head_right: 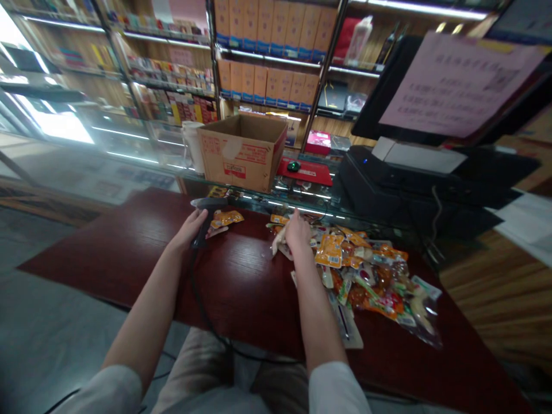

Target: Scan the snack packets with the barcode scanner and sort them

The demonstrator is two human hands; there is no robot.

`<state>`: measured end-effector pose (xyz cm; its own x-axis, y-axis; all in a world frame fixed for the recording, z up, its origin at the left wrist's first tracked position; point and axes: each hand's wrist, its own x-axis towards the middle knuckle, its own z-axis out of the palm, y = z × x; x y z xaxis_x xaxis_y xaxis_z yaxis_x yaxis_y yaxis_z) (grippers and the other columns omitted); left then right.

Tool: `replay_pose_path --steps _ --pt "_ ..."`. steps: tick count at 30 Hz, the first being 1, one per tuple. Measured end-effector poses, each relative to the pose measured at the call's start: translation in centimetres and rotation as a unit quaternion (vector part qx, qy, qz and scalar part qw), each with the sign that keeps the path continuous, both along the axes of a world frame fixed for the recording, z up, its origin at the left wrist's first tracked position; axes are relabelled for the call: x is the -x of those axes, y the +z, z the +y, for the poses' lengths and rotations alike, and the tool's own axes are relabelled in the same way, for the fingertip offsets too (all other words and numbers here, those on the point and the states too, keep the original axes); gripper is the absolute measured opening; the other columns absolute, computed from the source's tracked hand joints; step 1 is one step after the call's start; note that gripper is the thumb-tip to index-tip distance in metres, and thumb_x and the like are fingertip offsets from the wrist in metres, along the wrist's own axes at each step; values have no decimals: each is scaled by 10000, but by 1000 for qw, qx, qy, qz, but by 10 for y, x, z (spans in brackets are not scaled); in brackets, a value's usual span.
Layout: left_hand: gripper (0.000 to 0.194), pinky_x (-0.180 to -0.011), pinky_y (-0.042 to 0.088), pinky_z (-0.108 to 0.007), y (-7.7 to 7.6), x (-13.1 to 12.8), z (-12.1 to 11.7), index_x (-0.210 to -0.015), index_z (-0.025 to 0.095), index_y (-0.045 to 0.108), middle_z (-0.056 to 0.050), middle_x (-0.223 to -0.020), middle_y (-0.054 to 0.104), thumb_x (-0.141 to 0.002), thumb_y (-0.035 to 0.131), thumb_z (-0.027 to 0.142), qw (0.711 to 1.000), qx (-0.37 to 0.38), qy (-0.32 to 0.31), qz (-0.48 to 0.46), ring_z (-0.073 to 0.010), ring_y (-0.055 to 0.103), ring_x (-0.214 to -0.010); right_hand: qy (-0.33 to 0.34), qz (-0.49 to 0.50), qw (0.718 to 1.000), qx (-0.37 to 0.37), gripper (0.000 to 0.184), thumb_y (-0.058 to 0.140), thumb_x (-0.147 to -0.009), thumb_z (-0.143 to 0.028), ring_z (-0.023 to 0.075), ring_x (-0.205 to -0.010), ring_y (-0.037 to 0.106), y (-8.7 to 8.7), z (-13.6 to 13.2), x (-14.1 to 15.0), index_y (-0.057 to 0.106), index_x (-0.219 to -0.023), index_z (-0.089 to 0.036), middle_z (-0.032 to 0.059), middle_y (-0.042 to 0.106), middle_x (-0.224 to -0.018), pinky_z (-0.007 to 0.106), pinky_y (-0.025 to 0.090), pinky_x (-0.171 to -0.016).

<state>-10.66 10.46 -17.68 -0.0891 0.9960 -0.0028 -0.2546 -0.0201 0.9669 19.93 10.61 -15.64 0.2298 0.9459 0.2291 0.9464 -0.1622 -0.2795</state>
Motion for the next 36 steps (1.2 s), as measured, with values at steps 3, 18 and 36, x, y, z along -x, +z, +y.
replay_pose_path --steps 3,18,36 --pt "267 -367 422 -202 -3 13 5 -981 172 493 -12 -761 657 -894 639 378 998 14 49 39 -80 534 -392 -27 -56 997 -52 555 543 -867 -169 350 -1092 581 6 -6 -3 444 -1412 -132 266 560 -1219 432 456 -859" --pt "326 -427 483 -204 -25 38 22 -983 141 541 22 -614 590 -892 646 436 993 57 106 0 -121 617 -457 338 94 929 120 623 584 -862 -336 304 -1402 387 -64 91 136 426 -1465 -322 62 459 -1508 517 283 -1137" --pt "484 -409 471 -260 -19 14 6 -1087 150 564 -9 -592 618 -826 679 541 973 159 -158 53 -160 586 -426 327 64 931 148 441 908 -509 -358 202 -801 623 -37 47 57 684 -844 -179 62 664 -912 279 460 -722"
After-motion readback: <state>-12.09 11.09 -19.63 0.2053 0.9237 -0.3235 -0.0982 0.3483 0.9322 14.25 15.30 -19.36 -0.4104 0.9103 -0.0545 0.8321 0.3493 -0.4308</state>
